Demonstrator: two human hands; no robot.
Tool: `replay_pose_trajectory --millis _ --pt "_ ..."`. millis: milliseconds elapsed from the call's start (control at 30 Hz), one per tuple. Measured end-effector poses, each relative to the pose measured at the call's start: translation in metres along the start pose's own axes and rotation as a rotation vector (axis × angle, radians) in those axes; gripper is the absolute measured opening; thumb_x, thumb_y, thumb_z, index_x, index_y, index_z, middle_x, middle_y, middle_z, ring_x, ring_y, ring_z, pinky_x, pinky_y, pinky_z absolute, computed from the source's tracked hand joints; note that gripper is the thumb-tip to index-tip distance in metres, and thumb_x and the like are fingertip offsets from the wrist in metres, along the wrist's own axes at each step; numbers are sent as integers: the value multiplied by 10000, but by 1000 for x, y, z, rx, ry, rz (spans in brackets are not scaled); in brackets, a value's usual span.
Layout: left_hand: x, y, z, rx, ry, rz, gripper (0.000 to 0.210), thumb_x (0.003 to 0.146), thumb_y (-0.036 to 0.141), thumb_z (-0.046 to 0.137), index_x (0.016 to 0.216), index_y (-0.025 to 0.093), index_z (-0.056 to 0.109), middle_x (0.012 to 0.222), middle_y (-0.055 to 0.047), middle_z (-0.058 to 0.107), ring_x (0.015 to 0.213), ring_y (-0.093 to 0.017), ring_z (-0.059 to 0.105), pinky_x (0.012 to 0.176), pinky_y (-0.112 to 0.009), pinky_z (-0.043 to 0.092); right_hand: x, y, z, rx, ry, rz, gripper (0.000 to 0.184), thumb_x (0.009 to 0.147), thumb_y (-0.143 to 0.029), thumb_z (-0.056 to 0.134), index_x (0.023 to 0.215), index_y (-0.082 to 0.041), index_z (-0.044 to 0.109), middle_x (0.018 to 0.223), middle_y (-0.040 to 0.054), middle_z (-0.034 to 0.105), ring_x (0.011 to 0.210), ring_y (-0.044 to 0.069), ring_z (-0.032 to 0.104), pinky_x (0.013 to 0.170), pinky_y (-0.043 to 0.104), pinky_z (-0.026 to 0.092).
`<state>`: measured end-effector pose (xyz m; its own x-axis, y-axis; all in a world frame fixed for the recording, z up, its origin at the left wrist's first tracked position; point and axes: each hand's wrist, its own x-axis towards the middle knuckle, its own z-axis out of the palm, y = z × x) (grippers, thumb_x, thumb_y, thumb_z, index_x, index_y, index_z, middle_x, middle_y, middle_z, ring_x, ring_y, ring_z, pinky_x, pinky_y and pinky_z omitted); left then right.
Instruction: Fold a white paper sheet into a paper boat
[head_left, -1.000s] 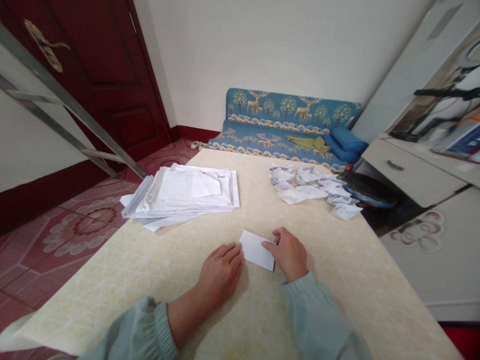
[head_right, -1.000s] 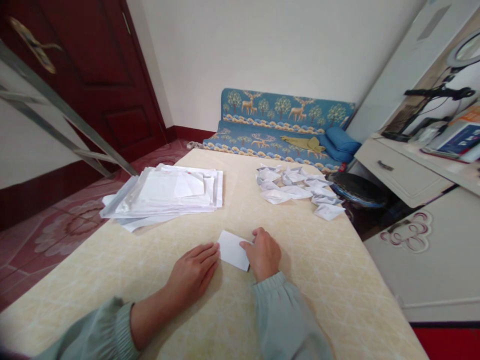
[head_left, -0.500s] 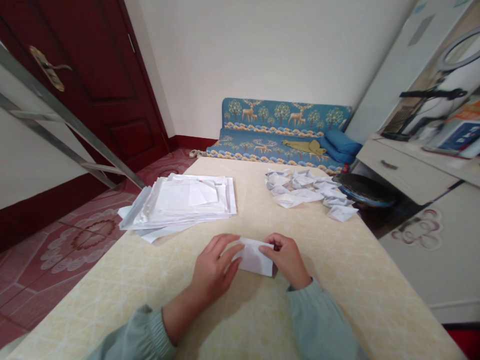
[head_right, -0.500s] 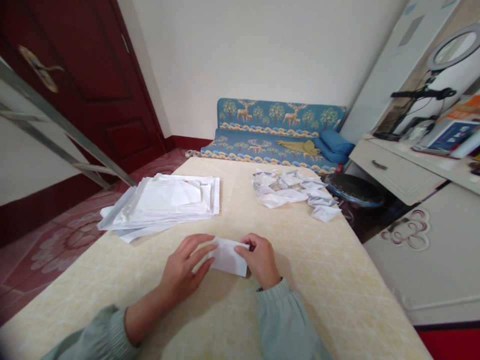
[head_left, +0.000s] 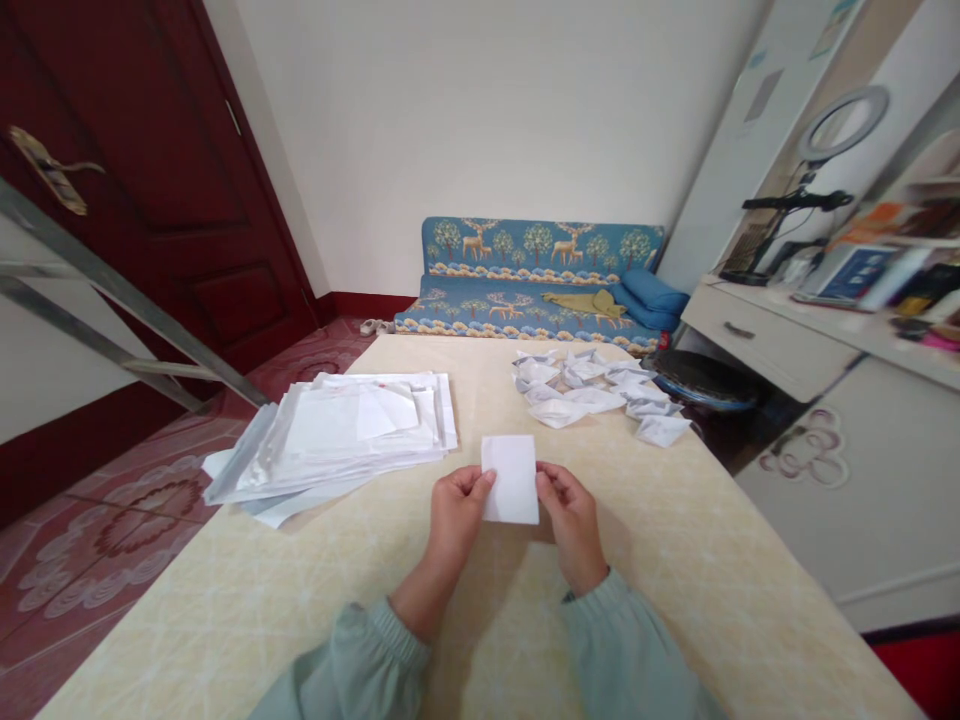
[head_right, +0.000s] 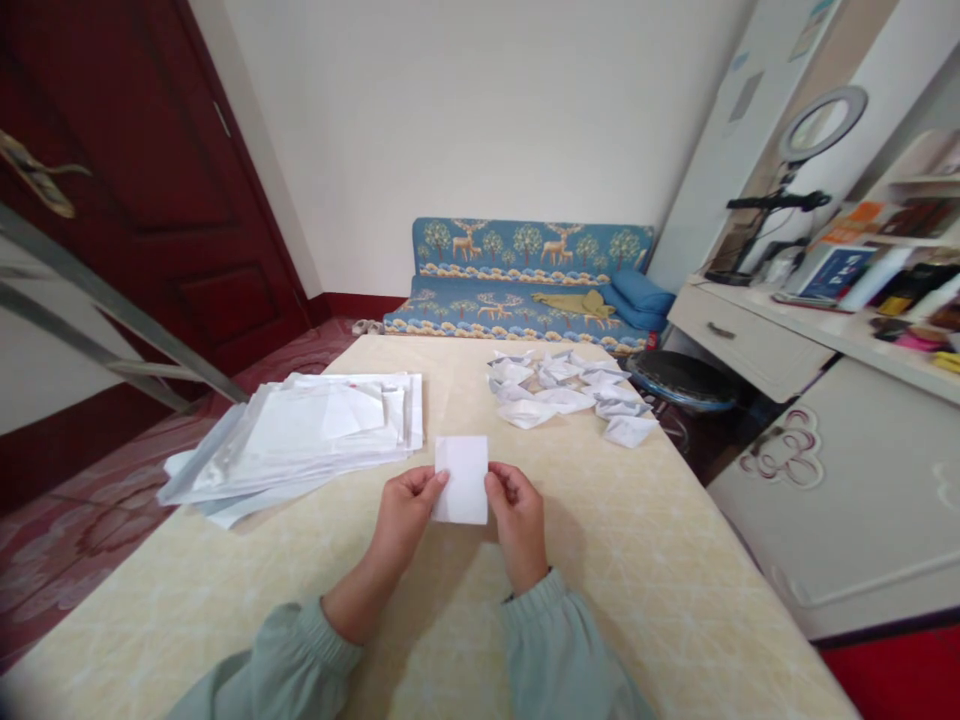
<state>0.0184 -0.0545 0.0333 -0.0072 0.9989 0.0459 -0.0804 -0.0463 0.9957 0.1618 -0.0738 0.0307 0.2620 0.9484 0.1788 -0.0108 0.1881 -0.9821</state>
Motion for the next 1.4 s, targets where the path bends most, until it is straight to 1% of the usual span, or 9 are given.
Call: replay_pose_trajectory --millis 133,300,500,767,900,1033,1133,1267,1400 --pt "-8 -8 10 -333 14 -176 363 667 423 710 858 116 692 657 -38 684 529 -133 578 532 -233 444 -3 5 5 -37 -73 34 333 766 -481 594 785 -152 641 724 28 646 680 175 567 609 266 446" --pt "-8 -8 6 -469 47 -196 381 659 430 718 856 107 676 701 -51 693 577 -143 607 549 -238 456 -4 7 5 -13 -94 121 387 774 -517 562 624 -162 597 546 -9 548 522 126 471 482 230 351" --pt "-7 -10 2 -450 13 -177 360 724 421 668 881 98 649 678 -40 682 545 -124 588 511 -209 420 -7 7 2 -75 -240 216 374 748 -477 613 579 -144 616 448 -19 515 387 68 350 387 202 215" --pt "-8 -12 1 -296 -21 -134 377 694 341 710 967 99 612 724 -65 705 590 -149 629 572 -234 477 -12 10 9 -174 -36 161 339 728 -437 635 551 -152 590 426 -8 536 392 93 420 399 209 296" --pt "-7 -11 -1 -234 -44 -116 359 663 325 734 917 101 614 698 -63 708 580 -165 637 576 -252 492 -10 12 13 -170 -10 92 332 723 -403 642 528 -159 530 442 -29 495 428 94 422 421 208 313" --pt "-11 -14 0 -150 -196 -113 308 662 324 733 842 92 638 699 -75 708 580 -166 633 555 -242 480 -6 12 10 -105 55 34 267 718 -401 643 687 -137 622 593 -4 578 541 118 473 476 215 364" --pt "-14 -16 3 -128 -273 -92 279 684 313 719 842 94 647 752 -85 711 632 -171 639 583 -246 483 -5 12 5 -60 108 31 281 729 -410 626 718 -130 647 594 -2 574 538 118 460 469 217 353" --pt "-14 -12 2 -151 -200 -21 244 720 314 689 834 101 654 765 -71 704 674 -157 629 630 -248 485 -7 11 4 -51 51 15 258 731 -388 628 692 -135 647 598 -2 567 547 121 464 487 223 356" --pt "-9 -4 -3 -180 -70 24 215 715 316 693 772 112 654 683 -24 673 591 -105 570 567 -204 445 -9 12 9 -107 -7 -36 255 731 -366 636 617 -140 609 545 -25 498 522 102 414 476 216 324"
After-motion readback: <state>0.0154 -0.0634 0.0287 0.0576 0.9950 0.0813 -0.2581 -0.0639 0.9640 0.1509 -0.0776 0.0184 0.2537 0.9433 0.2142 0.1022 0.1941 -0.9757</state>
